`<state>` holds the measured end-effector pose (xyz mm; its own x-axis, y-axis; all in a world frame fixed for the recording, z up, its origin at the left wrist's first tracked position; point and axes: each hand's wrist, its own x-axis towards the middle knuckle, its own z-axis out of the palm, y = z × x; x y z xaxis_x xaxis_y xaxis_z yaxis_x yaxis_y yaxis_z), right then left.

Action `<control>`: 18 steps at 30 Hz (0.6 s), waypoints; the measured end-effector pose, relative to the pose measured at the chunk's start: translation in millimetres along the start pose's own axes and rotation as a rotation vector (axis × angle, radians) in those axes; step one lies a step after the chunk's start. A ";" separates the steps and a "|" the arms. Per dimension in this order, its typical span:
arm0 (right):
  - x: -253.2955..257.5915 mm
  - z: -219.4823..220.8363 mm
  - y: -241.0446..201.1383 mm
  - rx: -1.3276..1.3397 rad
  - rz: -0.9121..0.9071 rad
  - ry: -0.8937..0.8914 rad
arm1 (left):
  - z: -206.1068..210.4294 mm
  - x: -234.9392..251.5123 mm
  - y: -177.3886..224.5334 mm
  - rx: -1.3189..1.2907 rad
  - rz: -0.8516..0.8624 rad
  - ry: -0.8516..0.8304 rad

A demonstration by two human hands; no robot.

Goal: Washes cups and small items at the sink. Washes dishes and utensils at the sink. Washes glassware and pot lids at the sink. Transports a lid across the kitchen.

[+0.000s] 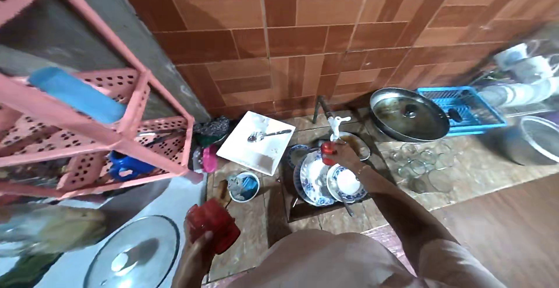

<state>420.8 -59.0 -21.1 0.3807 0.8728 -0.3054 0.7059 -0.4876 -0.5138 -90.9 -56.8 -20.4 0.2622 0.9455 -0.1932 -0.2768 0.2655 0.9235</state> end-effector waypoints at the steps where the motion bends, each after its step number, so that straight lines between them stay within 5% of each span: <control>1: 8.4 0.2 6.3 0.054 0.014 0.043 | 13.8 7.4 0.6 -0.008 0.018 -0.037; 6: 33.8 16.3 20.9 0.789 0.254 0.035 | 89.6 34.4 3.8 0.041 0.018 -0.153; 9: 31.3 25.2 31.1 1.253 0.439 -0.106 | 132.7 35.6 -1.5 0.082 -0.120 -0.159; 12: 16.3 29.8 30.0 1.449 0.523 -0.249 | 166.9 40.2 -17.9 0.148 -0.262 -0.256; 15: 3.8 32.9 21.3 1.461 0.421 -0.340 | 194.9 57.3 -44.3 0.335 -0.290 -0.416; 18: -16.4 21.4 15.3 1.300 0.122 -0.320 | 225.8 75.2 -65.4 0.673 -0.178 -0.562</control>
<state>412.5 -81.2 -41.1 0.1191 0.8669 -0.4841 -0.4650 -0.3821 -0.7986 155.7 -45.6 -20.4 0.7125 0.6223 -0.3243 0.3655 0.0654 0.9285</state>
